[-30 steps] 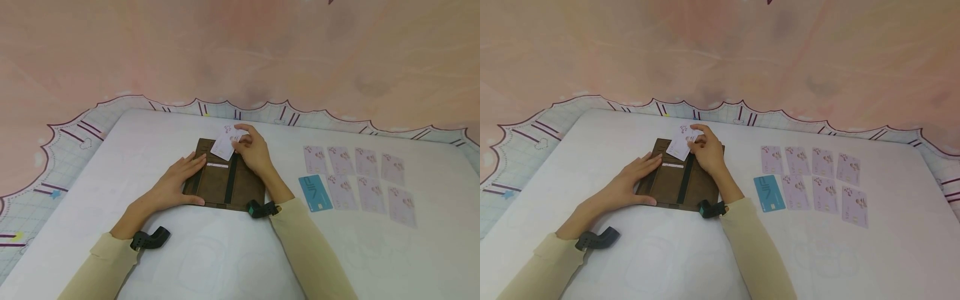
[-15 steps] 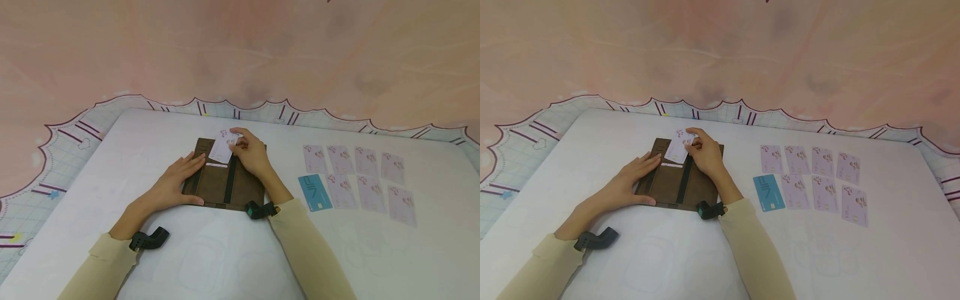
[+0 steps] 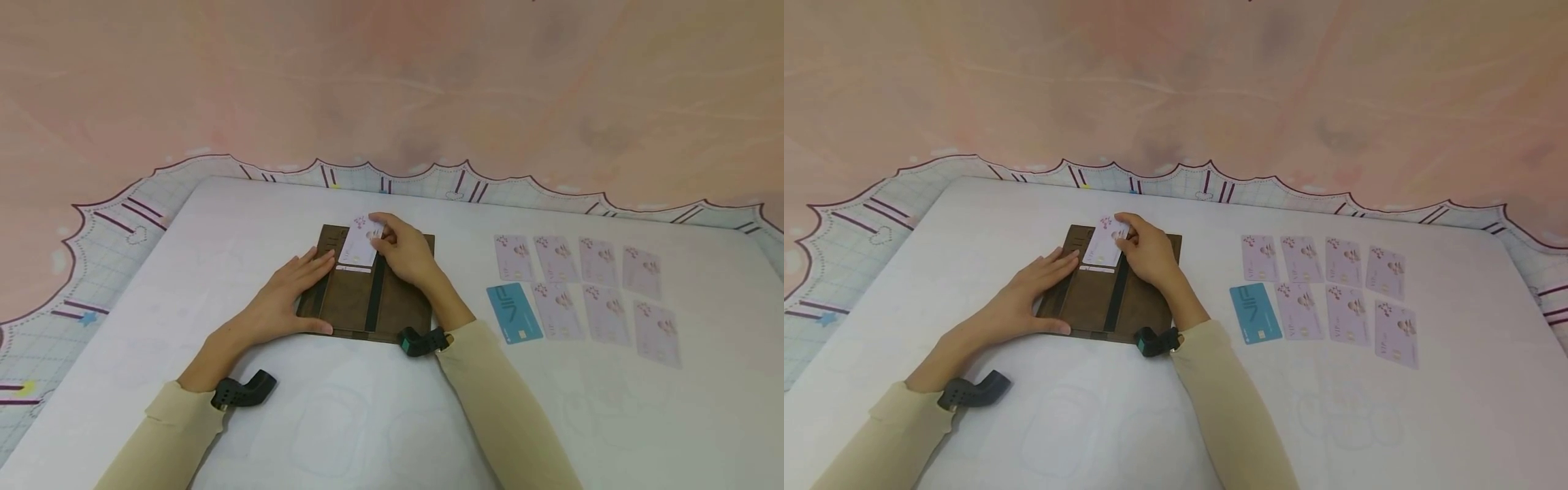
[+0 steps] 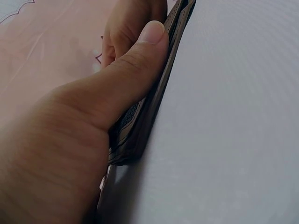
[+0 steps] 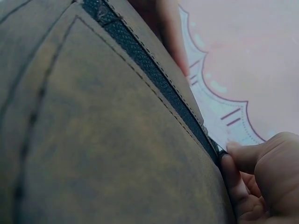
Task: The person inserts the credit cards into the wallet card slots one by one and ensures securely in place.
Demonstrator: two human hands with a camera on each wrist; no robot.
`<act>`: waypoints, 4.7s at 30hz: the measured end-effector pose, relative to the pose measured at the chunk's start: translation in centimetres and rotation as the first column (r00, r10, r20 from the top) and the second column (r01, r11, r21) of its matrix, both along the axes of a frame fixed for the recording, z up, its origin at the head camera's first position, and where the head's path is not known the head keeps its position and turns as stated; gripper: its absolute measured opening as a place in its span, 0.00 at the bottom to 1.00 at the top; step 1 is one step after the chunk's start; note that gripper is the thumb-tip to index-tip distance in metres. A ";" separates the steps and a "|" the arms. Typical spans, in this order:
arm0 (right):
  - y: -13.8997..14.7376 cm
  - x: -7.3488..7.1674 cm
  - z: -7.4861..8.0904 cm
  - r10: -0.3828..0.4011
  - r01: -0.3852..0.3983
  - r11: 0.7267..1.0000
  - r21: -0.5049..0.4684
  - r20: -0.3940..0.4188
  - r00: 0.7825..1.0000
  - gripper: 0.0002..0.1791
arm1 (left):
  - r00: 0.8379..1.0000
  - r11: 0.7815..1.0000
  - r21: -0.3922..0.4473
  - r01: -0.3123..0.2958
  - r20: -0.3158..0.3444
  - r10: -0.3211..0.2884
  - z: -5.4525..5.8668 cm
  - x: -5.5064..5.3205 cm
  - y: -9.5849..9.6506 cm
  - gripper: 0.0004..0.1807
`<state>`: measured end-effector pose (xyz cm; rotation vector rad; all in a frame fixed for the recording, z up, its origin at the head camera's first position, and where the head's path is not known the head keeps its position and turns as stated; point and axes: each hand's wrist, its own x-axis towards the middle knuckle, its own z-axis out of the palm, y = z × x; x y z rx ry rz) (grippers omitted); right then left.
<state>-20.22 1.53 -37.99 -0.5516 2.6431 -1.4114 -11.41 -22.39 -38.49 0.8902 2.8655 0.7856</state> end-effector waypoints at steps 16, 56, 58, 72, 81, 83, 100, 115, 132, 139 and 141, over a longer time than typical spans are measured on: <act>-0.4 0.2 0.2 0.021 -0.021 0.998 0.065 -0.007 1.000 0.23 | 1.000 1.000 0.011 -0.002 -0.007 0.002 -0.1 0.1 0.0 0.58; -0.3 0.5 -0.2 0.126 -0.116 0.987 0.111 -0.091 0.988 0.22 | 1.000 1.000 0.002 -0.010 -0.015 0.010 -0.5 -0.1 -0.1 0.58; -0.3 0.6 -0.2 0.124 -0.113 0.987 0.118 -0.089 0.988 0.22 | 1.000 1.000 0.001 -0.011 -0.014 0.011 -0.5 -0.1 -0.1 0.58; -0.3 0.7 -0.2 0.125 -0.112 0.984 0.139 -0.086 0.988 0.22 | 1.000 1.000 0.010 -0.001 -0.030 0.002 -0.7 -0.2 -0.1 0.58; -0.2 0.8 -0.2 0.145 -0.131 0.981 0.144 -0.090 0.985 0.22 | 1.000 1.000 0.015 -0.001 -0.025 0.002 -0.6 -0.1 -0.1 0.58; -0.2 0.8 -0.1 0.151 -0.137 0.980 0.141 -0.091 0.984 0.22 | 1.000 1.000 0.012 -0.002 -0.022 0.003 -0.5 -0.1 -0.1 0.58; -0.1 0.9 -0.1 0.163 -0.151 0.979 0.137 -0.082 0.983 0.20 | 1.000 1.000 -0.008 -0.025 0.016 0.025 -0.2 -0.1 0.0 0.59; -0.1 0.8 -0.4 0.174 -0.162 0.978 0.129 -0.090 0.981 0.20 | 1.000 1.000 -0.006 -0.016 0.003 0.016 -0.5 -0.2 0.0 0.59; -0.1 1.0 -0.2 0.182 -0.168 0.976 0.137 -0.098 0.978 0.19 | 1.000 1.000 -0.002 -0.022 0.010 0.022 -0.5 -0.1 -0.1 0.59; 0.0 1.0 -0.2 0.178 -0.163 0.977 0.138 -0.102 0.979 0.18 | 1.000 1.000 -0.003 -0.023 0.015 0.023 -0.5 -0.1 0.0 0.58; -0.1 1.0 -0.3 0.180 -0.164 0.976 0.146 -0.106 0.978 0.16 | 1.000 1.000 -0.005 -0.025 0.019 0.025 -0.4 -0.1 0.0 0.58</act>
